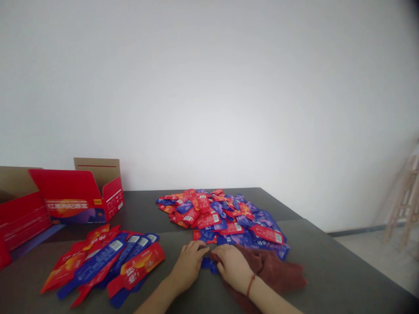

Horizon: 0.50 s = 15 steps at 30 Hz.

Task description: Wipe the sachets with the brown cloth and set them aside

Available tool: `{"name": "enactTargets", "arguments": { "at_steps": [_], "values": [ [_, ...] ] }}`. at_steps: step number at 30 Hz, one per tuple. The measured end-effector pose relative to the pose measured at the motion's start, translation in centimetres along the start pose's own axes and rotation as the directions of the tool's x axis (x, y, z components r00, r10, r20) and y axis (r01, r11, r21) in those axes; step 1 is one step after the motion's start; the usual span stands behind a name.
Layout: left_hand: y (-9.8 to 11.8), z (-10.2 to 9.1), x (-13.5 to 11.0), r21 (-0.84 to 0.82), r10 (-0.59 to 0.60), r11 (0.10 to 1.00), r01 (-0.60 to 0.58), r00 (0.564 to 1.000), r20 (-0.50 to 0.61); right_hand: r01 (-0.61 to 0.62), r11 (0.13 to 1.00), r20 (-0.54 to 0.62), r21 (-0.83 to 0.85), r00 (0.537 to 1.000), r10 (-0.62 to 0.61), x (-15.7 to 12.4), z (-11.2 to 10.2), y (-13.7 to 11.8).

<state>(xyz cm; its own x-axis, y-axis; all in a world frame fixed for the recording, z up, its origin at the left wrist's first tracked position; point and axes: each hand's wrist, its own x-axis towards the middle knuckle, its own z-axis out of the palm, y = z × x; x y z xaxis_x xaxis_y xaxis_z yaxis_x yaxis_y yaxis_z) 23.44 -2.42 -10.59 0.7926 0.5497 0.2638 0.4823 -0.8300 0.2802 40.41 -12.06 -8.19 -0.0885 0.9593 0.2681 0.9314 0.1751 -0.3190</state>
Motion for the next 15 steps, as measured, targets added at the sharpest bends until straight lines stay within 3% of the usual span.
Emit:
{"name": "enactTargets", "arguments": {
  "at_steps": [3, 7, 11, 15],
  "values": [
    [-0.1, 0.0, 0.0, 0.003, 0.014, 1.000, -0.014, 1.000, -0.007, 0.169, 0.983, 0.032, 0.068, 0.985, -0.171, -0.1, 0.4, -0.5],
    [0.2, -0.4, 0.0, 0.017, 0.015, 1.000, -0.015, 1.000, 0.003, 0.309, 0.919, 0.043, 0.243, 0.944, -0.328, -2.8, -1.0, 1.0],
    [0.5, -0.7, -0.1, 0.008, 0.006, 1.000, -0.006, 1.000, 0.006, 0.210, 0.935, -0.002, 0.286, 0.976, -0.218, -4.5, -2.3, 2.4],
    [0.5, -0.6, 0.0, -0.036, 0.028, 0.999, -0.027, 1.000, 0.015, 0.052, 0.975, -0.085, 0.216, 0.996, -0.034, -3.1, -1.1, 1.7]
  ]
}}
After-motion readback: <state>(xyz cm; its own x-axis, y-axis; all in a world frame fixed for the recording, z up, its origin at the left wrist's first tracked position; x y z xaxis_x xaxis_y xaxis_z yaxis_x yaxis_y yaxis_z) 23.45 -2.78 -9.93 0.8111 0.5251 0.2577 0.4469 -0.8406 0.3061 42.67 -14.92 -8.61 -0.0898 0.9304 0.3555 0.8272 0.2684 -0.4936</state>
